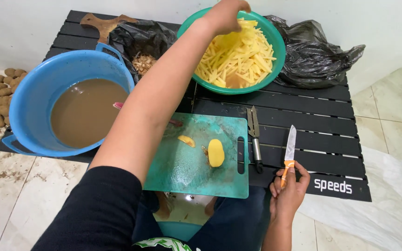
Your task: Slicing peeled potatoes into thin strips on a cutting board using a knife
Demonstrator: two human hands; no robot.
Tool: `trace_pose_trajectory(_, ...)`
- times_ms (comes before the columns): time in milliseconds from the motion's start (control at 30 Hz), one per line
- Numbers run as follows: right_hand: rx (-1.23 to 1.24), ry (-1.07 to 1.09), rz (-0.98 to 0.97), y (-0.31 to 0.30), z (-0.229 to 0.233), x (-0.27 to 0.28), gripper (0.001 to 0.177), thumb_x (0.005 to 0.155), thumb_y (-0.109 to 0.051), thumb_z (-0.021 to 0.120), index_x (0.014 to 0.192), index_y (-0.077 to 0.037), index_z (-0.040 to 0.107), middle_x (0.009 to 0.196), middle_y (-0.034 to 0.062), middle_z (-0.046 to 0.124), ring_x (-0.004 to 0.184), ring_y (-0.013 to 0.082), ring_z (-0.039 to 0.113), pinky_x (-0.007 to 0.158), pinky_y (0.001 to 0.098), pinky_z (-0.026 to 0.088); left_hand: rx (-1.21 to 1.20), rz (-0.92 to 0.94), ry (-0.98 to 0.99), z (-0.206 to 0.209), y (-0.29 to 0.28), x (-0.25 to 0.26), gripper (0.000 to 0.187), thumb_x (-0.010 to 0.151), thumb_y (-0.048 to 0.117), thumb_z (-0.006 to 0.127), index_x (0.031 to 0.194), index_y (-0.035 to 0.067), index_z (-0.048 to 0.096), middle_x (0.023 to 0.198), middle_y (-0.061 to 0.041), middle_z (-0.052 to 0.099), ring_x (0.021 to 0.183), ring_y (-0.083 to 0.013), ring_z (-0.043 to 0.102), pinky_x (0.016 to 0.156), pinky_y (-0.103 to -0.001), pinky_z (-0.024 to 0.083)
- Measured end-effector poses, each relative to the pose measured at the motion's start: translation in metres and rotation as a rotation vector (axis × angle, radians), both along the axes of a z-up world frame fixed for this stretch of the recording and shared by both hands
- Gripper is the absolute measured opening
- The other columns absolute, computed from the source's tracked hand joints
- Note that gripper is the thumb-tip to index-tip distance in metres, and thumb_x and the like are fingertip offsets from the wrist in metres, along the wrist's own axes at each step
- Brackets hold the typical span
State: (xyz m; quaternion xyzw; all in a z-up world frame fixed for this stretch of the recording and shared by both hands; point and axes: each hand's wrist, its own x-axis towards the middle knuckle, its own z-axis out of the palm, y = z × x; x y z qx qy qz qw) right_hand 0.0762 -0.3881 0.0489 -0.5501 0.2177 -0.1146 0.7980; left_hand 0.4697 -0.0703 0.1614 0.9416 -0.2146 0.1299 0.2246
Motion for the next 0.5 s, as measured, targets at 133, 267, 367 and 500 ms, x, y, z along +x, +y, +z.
trace_pose_trajectory(133, -0.016, 0.025, 0.003, 0.004, 0.011, -0.002, 0.017, 0.109, -0.019, 0.049, 0.126, -0.019, 0.049, 0.077, 0.0077, 0.055, 0.039, 0.0045, 0.026, 0.037, 0.0202, 0.02, 0.149, 0.079, 0.001, 0.039, -0.018, -0.06, 0.041, 0.084, 0.018, 0.083, 0.121, 0.018, 0.067, 0.126, -0.008, 0.064, 0.121, -0.0347, 0.057, 0.099, -0.065, 0.042)
trace_pose_trajectory(267, -0.016, 0.027, 0.002, 0.004, 0.009, -0.001, 0.017, 0.109, -0.019, 0.049, 0.125, -0.019, 0.05, 0.077, 0.0073, 0.055, 0.04, 0.0043, 0.028, 0.036, 0.0195, 0.02, 0.159, -0.188, 0.446, 0.039, -0.044, -0.13, 0.026, 0.09, 0.002, 0.069, 0.113, 0.014, 0.069, 0.132, -0.007, 0.061, 0.116, -0.0244, 0.061, 0.099, -0.031, 0.058)
trace_pose_trajectory(367, -0.02, 0.012, 0.003, 0.0, 0.001, -0.001, 0.017, 0.109, -0.02, 0.048, 0.126, -0.019, 0.05, 0.076, 0.007, 0.055, 0.039, 0.0049, 0.027, 0.035, 0.0201, 0.019, 0.851, -0.273, 0.449, 0.018, -0.047, -0.139, 0.029, 0.104, 0.011, 0.046, 0.122, 0.001, 0.066, 0.138, -0.021, 0.053, 0.13, -0.0406, 0.046, 0.111, -0.062, 0.041)
trace_pose_trajectory(500, -0.001, 0.007, -0.002, 0.002, 0.005, 0.0, 0.016, 0.109, -0.02, 0.049, 0.124, -0.02, 0.05, 0.076, 0.0074, 0.054, 0.039, 0.0037, 0.027, 0.034, 0.019, 0.019, 1.056, -0.319, 0.404, -0.01, -0.035, -0.101, 0.051, 0.097, 0.02, 0.062, 0.144, 0.038, 0.053, 0.159, -0.001, 0.033, 0.148, -0.0357, 0.026, 0.114, -0.057, 0.032)
